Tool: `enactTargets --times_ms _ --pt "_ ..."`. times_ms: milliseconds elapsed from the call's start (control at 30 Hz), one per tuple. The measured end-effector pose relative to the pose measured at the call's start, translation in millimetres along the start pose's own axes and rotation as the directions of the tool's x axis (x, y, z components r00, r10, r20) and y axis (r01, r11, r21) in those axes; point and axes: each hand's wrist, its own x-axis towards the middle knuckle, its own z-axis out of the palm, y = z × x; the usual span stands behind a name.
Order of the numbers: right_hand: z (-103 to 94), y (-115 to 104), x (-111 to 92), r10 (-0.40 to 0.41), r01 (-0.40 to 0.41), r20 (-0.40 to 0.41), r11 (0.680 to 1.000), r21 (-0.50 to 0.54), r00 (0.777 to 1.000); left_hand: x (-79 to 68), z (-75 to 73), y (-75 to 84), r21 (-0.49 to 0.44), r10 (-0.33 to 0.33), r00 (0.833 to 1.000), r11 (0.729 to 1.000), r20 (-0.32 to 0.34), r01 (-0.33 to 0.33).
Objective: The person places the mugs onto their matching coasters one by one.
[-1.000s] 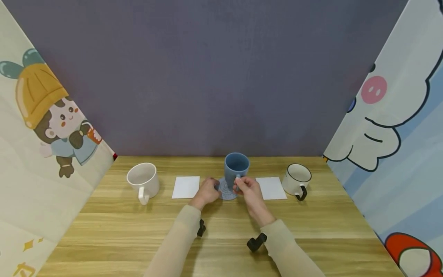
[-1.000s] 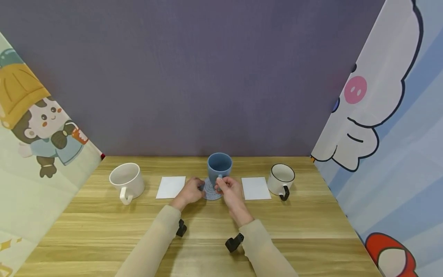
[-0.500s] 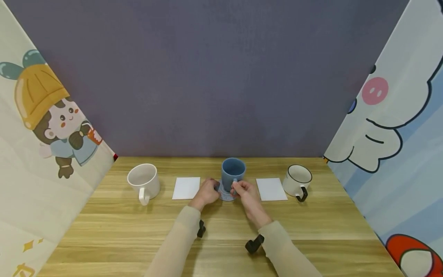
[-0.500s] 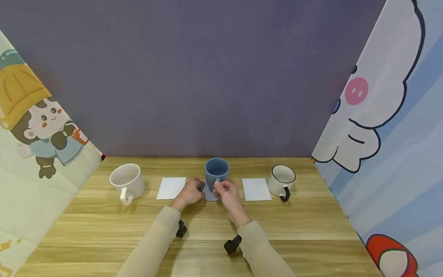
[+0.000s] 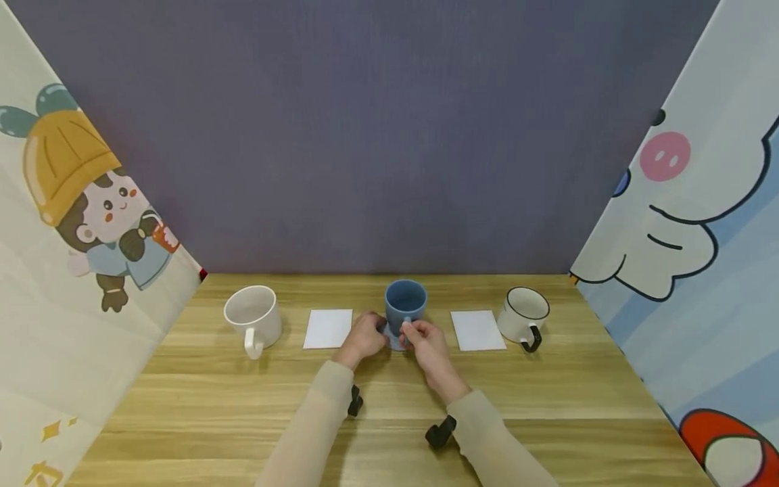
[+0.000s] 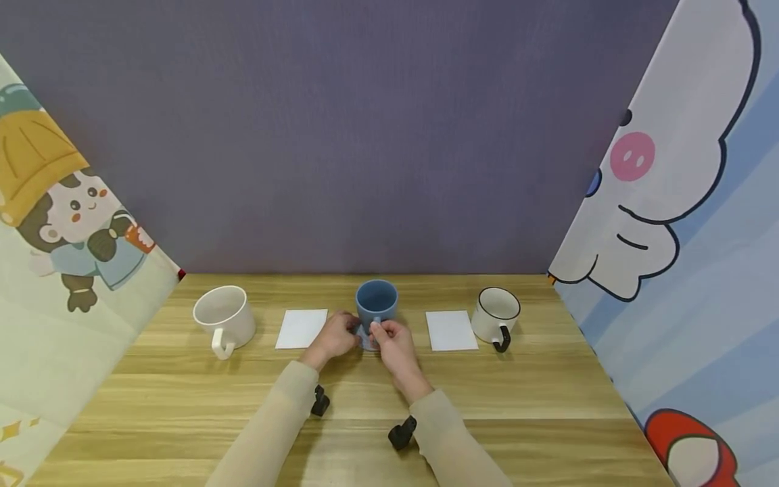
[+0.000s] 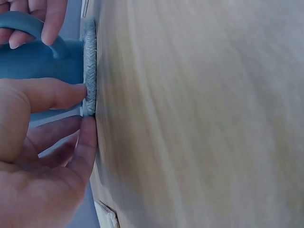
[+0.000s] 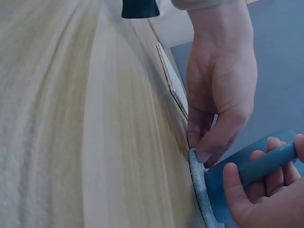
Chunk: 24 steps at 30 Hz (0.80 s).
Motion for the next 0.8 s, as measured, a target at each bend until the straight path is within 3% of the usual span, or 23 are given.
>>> enactTargets --times_ms 433,600,800 --pt "3.2 -1.4 -6.0 0.012 -0.012 0.000 1.000 0.000 1.000 -3.1 -0.8 -3.5 -0.002 0.048 0.999 0.999 -0.012 -0.048" --pt "-3.0 -9.2 -11.9 -0.008 0.010 0.016 0.993 -0.114 1.000 -5.3 -4.3 -3.8 -0.009 0.079 0.997 0.997 -0.009 -0.079" --pt "-16.6 -27.8 -14.7 -0.052 0.057 0.023 0.955 -0.290 0.998 -6.2 -10.5 -2.1 -0.003 0.084 0.996 0.996 0.006 -0.084"
